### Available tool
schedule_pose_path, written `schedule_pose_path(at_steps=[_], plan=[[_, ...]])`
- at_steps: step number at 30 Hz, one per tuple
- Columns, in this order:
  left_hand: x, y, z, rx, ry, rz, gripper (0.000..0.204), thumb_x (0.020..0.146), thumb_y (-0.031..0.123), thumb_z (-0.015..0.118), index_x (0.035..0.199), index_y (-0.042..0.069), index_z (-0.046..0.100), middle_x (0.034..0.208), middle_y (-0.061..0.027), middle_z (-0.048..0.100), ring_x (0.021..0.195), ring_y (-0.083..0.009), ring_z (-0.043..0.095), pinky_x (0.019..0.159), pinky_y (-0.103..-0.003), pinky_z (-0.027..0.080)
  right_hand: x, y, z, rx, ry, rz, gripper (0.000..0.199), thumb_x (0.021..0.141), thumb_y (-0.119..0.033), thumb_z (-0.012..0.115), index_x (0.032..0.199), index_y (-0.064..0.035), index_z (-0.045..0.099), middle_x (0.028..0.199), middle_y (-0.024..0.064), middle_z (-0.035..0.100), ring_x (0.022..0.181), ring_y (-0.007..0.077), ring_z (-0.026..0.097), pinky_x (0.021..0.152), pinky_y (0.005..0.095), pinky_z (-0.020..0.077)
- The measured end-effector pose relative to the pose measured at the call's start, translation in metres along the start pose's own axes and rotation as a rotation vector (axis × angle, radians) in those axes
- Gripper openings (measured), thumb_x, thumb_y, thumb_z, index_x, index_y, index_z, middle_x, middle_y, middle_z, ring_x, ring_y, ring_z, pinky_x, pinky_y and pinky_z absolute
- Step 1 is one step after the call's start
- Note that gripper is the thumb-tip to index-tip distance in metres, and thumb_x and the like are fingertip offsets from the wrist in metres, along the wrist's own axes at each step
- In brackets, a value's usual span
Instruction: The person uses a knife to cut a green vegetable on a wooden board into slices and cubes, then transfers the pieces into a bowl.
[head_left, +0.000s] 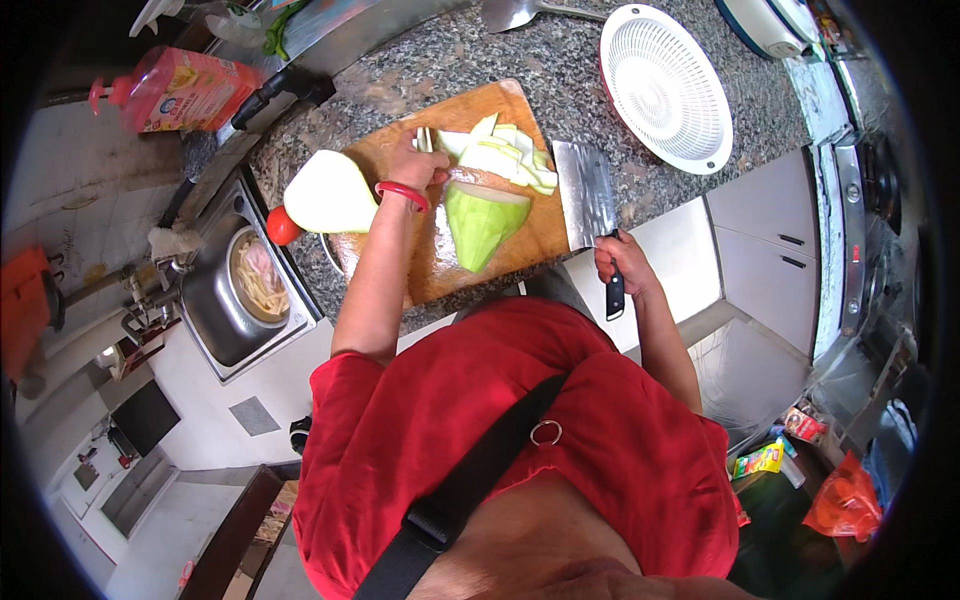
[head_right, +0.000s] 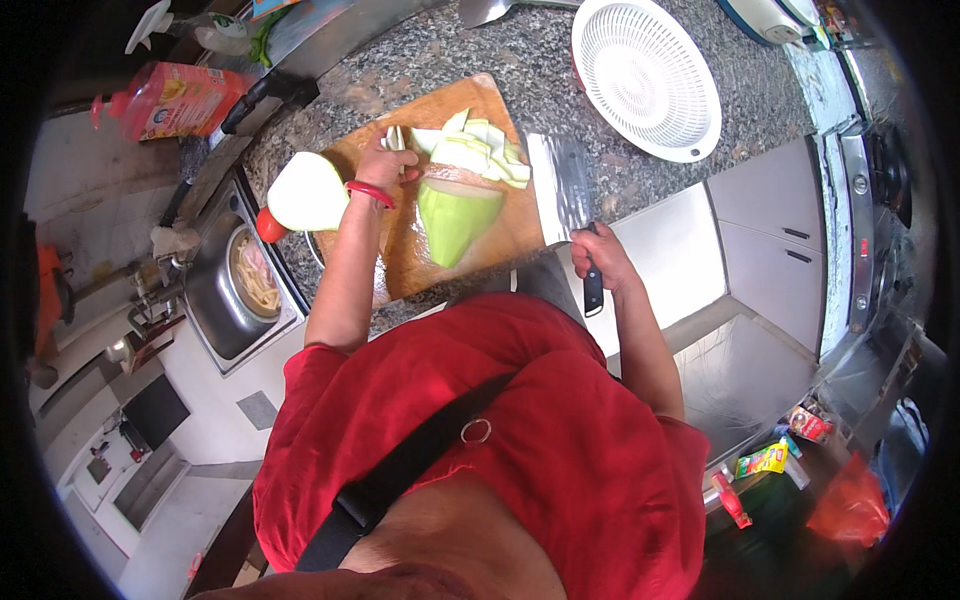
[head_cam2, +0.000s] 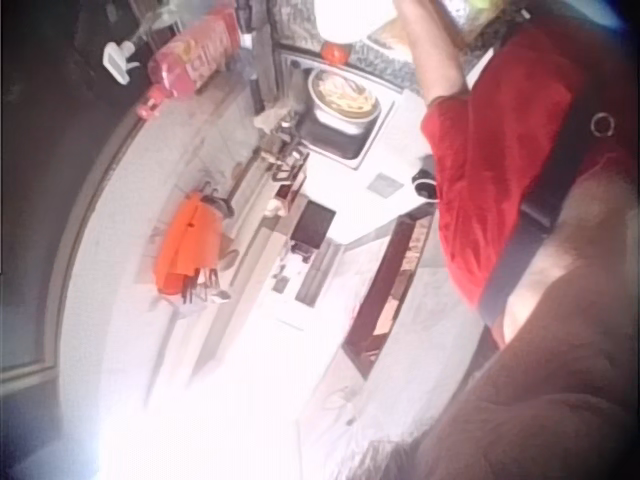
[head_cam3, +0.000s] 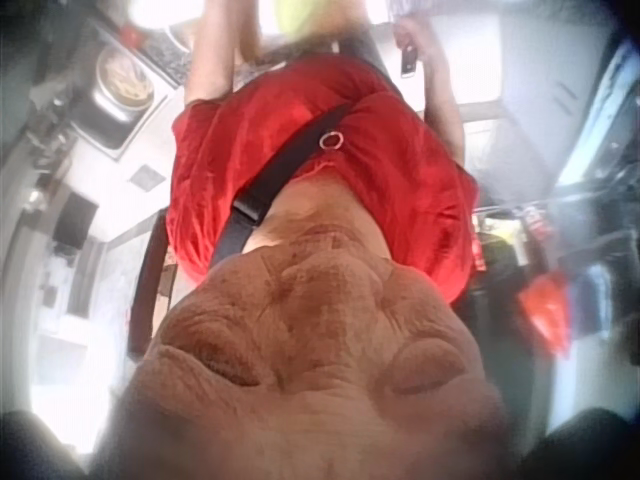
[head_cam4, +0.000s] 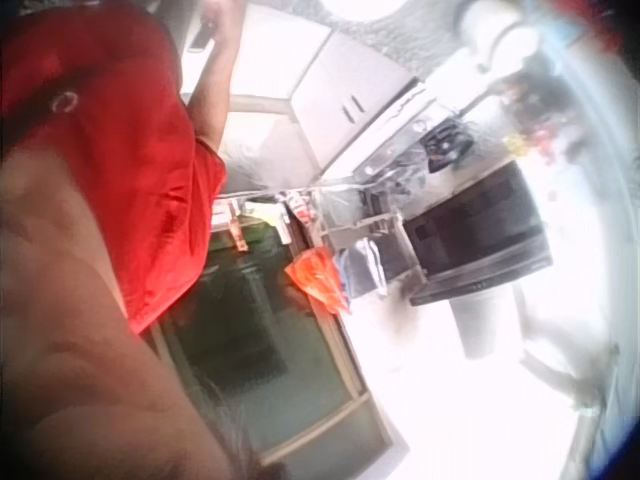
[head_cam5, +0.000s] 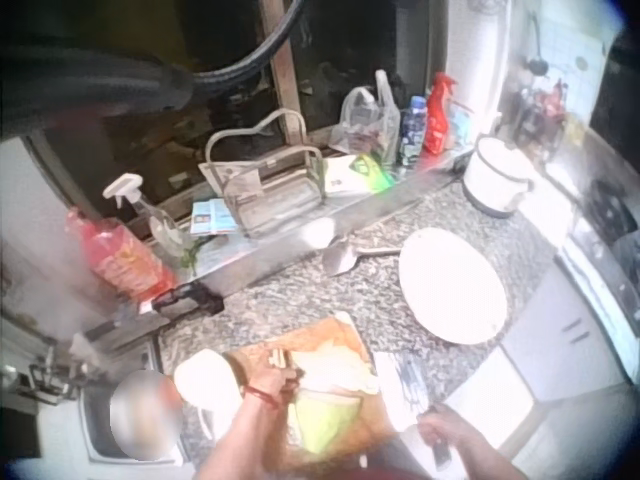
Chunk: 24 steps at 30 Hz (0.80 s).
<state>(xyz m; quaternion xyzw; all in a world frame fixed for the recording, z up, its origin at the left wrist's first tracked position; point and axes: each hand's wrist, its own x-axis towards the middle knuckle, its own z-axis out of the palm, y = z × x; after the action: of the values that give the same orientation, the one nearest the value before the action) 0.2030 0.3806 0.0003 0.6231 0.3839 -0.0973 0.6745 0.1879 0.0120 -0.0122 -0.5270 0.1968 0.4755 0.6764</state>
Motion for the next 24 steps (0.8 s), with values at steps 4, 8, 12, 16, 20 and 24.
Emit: schedule_pose_path(at_steps=[4,8,12,16,20,24], plan=[[-0.012,0.014,0.008,0.173,-0.106,0.059,0.065,0.065,-0.005,0.07,0.123,0.007,0.044,0.1,-0.0062,0.058,0.085,-0.019,0.061,0.063,-0.03,0.054,-0.001,0.005,0.009,0.032,0.037,-0.014,0.02,0.086,-0.014,0.054,0.07,-0.0104,0.042,0.052,-0.0007,0.041,0.039,0.0098,0.04,0.035,0.0266,0.0347],[0.007,-0.007,0.003,0.505,-0.11,0.425,0.09,0.052,0.014,0.082,0.13,0.005,0.038,0.113,-0.0169,0.051,0.104,-0.0306,0.053,0.089,-0.037,0.047,0.001,0.007,0.005,0.013,-0.036,-0.027,0.02,0.084,-0.015,0.055,0.069,-0.0089,0.043,0.054,0.0001,0.042,0.042,0.0105,0.041,0.037,0.0273,0.0352],[-0.006,0.005,0.016,0.839,-0.056,0.413,0.105,0.047,0.022,0.085,0.136,0.006,0.031,0.125,-0.0221,0.041,0.117,-0.0365,0.042,0.102,-0.038,0.035,0.0,0.01,0.009,-0.024,-0.018,-0.002,0.022,0.084,-0.016,0.055,0.067,-0.0091,0.043,0.054,0.0006,0.043,0.042,0.011,0.042,0.038,0.0282,0.0363],[-0.005,0.001,0.022,0.915,-0.05,0.505,0.111,0.048,0.026,0.085,0.14,0.009,0.026,0.125,-0.0238,0.04,0.114,-0.0388,0.045,0.101,-0.04,0.037,0.005,0.013,0.013,-0.061,-0.031,-0.03,0.021,0.084,-0.016,0.054,0.067,-0.0093,0.044,0.053,0.0013,0.043,0.042,0.012,0.043,0.039,0.0292,0.0372],[-0.007,0.007,0.032,1.059,-0.09,0.446,0.115,0.047,0.031,0.087,0.142,0.012,0.025,0.13,-0.0253,0.037,0.119,-0.0393,0.041,0.103,-0.04,0.035,0.016,0.003,0.022,-0.058,-0.022,-0.06,0.023,0.085,-0.016,0.053,0.066,-0.0088,0.043,0.052,0.0019,0.043,0.041,0.0124,0.042,0.039,0.0295,0.038],[-0.017,0.015,0.046,1.172,-0.071,0.42,0.12,0.045,0.033,0.087,0.144,0.016,0.021,0.132,-0.028,0.034,0.121,-0.0419,0.039,0.103,-0.042,0.035,0.022,-0.014,0.029,-0.033,-0.005,-0.071,0.02,0.085,-0.015,0.053,0.069,-0.0076,0.043,0.054,0.0016,0.043,0.042,0.012,0.042,0.04,0.0293,0.0383]])
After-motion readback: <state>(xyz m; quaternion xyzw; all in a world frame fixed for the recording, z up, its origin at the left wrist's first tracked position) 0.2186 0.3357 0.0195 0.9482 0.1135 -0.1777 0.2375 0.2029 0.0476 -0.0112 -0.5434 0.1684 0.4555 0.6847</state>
